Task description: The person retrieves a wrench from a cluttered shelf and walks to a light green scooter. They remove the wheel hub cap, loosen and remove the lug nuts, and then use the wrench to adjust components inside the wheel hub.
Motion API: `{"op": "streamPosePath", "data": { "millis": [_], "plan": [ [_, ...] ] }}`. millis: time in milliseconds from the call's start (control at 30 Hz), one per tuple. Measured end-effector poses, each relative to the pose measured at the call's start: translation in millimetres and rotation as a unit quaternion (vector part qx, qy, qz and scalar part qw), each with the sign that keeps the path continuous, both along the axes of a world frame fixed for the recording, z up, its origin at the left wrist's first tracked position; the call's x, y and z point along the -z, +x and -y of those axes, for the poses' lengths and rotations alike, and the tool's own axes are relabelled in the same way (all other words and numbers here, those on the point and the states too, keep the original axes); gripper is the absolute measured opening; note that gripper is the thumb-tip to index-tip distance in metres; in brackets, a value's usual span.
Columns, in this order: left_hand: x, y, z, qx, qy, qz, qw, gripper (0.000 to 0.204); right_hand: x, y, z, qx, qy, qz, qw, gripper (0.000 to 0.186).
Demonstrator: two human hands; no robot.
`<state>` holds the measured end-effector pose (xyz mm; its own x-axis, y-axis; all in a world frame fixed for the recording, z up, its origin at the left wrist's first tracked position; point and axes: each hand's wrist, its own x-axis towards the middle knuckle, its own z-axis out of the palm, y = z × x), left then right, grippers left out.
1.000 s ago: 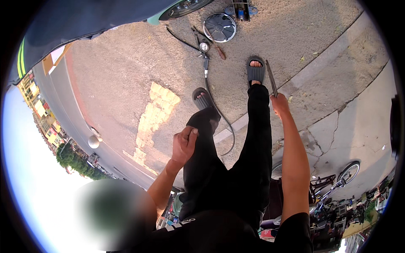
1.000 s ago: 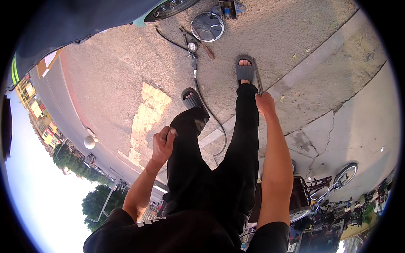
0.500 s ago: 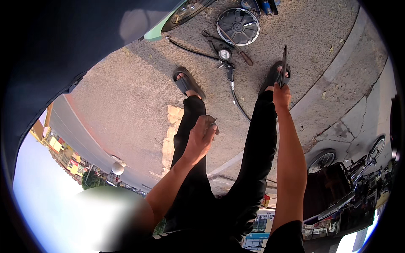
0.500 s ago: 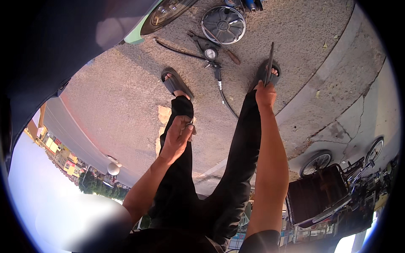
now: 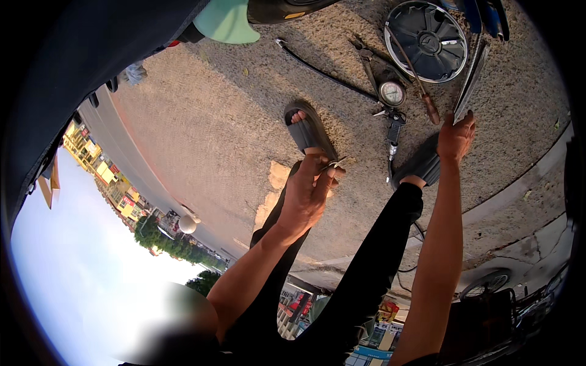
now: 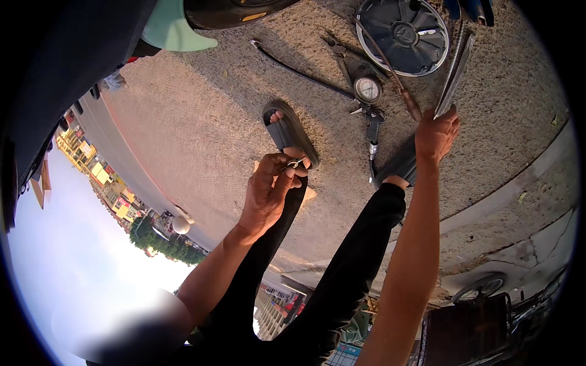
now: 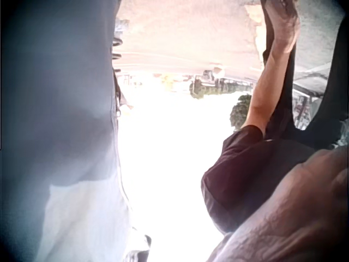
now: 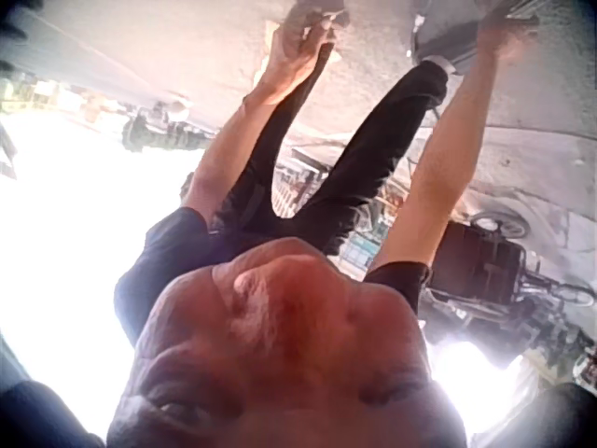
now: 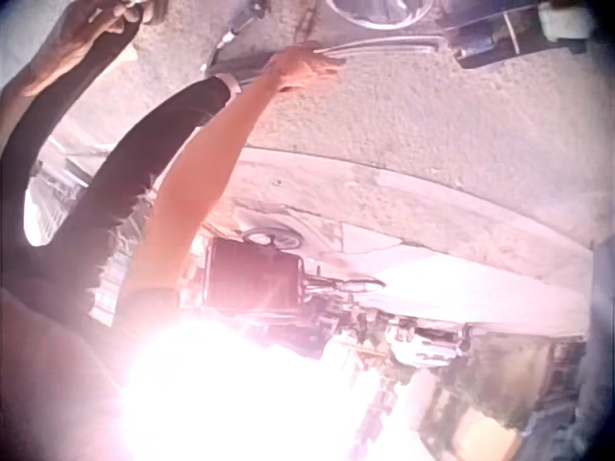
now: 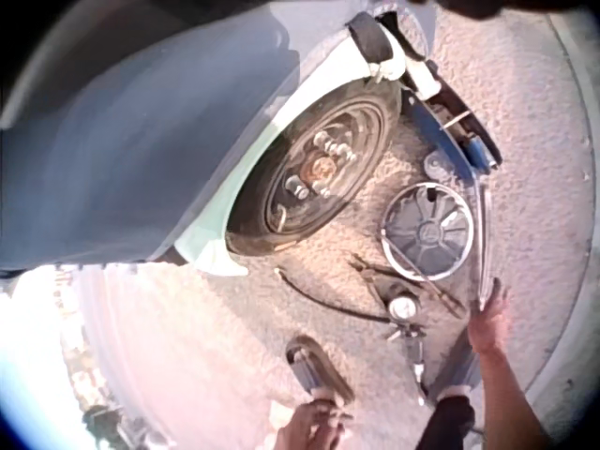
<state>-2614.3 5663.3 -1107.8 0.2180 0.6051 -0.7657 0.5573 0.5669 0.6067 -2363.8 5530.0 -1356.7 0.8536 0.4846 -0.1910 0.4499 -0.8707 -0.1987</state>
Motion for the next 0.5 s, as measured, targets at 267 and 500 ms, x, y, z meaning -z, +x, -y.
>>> {"op": "streamPosePath", "data": {
  "millis": [267, 500],
  "plan": [
    [-22.6, 47.0, -93.4, 0.169, 0.138, -0.114, 0.969, 0.014, -215.2, -104.8, -144.8, 0.181, 0.350, -0.685, 0.613, 0.039],
    [-20.4, 45.3, -126.0, 0.201, 0.232, -0.073, 0.949, 0.018, -191.4, -88.7, -172.9, 0.098, 0.425, -0.663, 0.609, 0.013]
  ]
}}
